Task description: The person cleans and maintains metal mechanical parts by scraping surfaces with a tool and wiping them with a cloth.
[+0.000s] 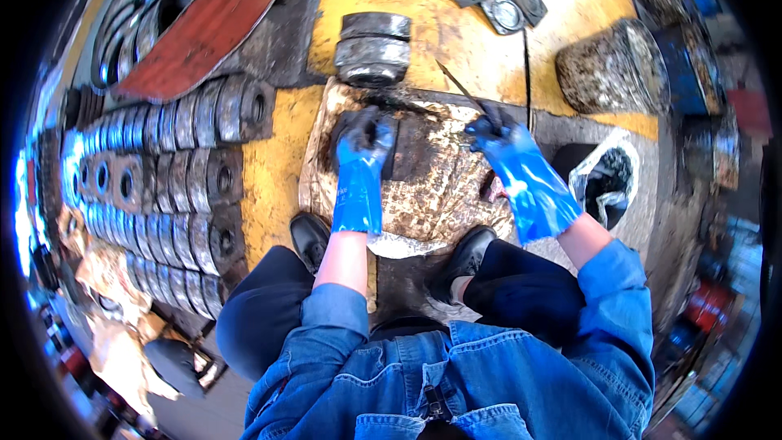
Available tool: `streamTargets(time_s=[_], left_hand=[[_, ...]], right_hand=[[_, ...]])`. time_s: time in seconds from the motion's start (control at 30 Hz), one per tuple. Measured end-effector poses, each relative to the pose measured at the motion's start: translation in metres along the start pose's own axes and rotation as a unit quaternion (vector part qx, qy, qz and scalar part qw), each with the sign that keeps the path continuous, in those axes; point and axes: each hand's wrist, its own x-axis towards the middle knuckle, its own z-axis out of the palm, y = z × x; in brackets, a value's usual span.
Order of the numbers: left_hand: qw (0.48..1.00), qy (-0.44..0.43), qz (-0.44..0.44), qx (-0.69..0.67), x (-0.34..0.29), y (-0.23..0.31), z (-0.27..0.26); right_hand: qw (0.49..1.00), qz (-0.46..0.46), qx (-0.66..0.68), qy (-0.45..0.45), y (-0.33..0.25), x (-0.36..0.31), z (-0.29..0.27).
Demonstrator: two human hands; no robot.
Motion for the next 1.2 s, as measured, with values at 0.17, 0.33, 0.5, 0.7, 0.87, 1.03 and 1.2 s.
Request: streamTargets(time_s=[0.17,0.33,0.5,0.7,0.87,1.03,1.2], left_hand=[[0.984,-0.124,-0.075,-0.102,-0.051,0.061,0.095],[0.974,-0.117,-0.099,-0.169,-0.058,0.101,0.076],[0.934,-0.067,-0.333,-0.109,-0.081,0.199,0.066],[0.93,-0.205,-0.303,0.029,-0.092,0.272,-0.024],[0.529,-0.195,0.266,0.782,-0.101,0.26,-0.101],[0.66,-0.123,0.111,0.733,-0.075,0.226,-0.156],[0.842,-0.052,-0.011,0.538,-0.054,0.224,-0.141]], right_hand=[[0.896,-0.131,-0.415,0.087,-0.029,-0.016,0.034],[0.832,-0.219,-0.493,0.128,-0.032,-0.044,0.101],[0.919,-0.296,-0.252,-0.069,-0.054,-0.048,0.05],[0.923,0.006,-0.35,0.16,0.055,-0.012,-0.124],[0.804,0.235,-0.538,0.096,0.146,0.014,-0.181],[0.726,0.322,-0.606,0.044,0.108,0.027,-0.16],[0.803,0.2,-0.548,0.122,0.15,0.041,-0.182]])
